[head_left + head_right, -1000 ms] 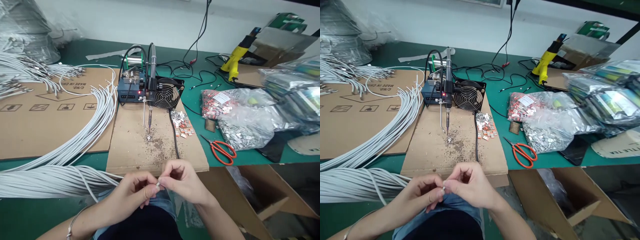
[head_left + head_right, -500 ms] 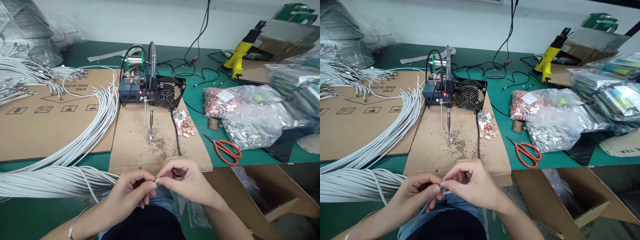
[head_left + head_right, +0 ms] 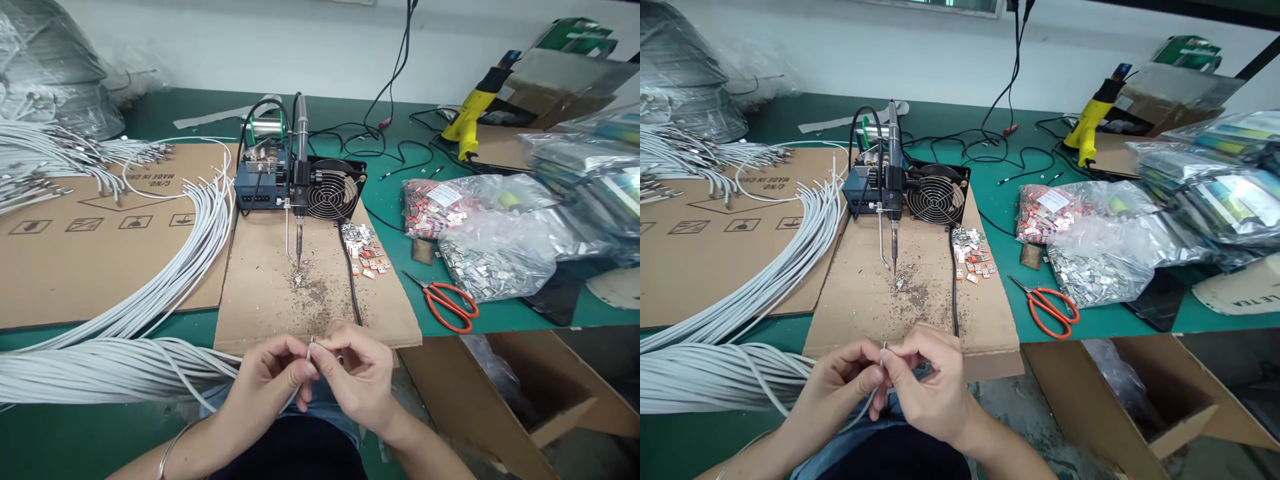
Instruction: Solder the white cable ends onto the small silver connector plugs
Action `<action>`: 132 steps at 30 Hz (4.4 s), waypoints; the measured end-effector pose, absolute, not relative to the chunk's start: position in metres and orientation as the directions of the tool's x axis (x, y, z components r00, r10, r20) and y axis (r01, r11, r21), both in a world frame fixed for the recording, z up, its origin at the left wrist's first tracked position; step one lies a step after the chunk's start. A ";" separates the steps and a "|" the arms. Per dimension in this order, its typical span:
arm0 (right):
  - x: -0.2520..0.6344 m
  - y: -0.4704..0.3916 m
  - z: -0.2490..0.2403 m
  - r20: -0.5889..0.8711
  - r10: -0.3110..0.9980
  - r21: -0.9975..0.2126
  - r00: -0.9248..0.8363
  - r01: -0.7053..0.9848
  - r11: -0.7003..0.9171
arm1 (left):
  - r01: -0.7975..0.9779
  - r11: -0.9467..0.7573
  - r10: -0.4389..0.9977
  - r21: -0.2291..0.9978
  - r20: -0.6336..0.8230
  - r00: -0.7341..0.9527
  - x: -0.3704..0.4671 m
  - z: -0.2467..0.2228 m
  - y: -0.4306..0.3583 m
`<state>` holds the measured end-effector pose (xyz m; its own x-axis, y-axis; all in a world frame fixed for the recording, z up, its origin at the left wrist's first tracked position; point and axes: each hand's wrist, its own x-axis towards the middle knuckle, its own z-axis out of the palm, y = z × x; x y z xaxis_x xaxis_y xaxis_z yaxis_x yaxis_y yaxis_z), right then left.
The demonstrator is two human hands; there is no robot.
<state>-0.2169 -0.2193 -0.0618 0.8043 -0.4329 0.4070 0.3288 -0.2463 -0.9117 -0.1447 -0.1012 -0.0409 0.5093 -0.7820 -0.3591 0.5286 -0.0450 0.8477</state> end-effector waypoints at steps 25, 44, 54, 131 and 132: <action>-0.215 -0.251 -0.043 0.167 -0.135 -0.985 0.977 0.158 -0.072 | 0.324 -0.107 -0.853 0.940 -0.254 0.456 -0.135 -0.045 -0.094; -0.217 -0.253 -0.032 0.094 -0.232 -0.975 0.968 0.043 -0.218 | -0.361 -0.109 -0.810 0.926 0.128 0.572 -0.132 -0.043 -0.094; -0.213 -0.250 -0.038 0.052 -0.265 -0.999 0.963 0.054 -0.002 | -0.469 -0.082 -0.773 0.880 0.241 0.587 -0.127 -0.040 -0.093; -0.165 -0.378 -0.040 -0.110 -0.023 -0.329 0.994 -0.058 -0.943 | 0.169 -0.543 -0.734 0.822 -0.563 0.380 -0.031 -0.034 -0.130; -0.165 -0.378 -0.038 -0.133 -0.023 -0.344 0.991 -0.068 -0.937 | 0.177 -0.540 -0.736 0.823 -0.564 0.374 -0.031 -0.034 -0.131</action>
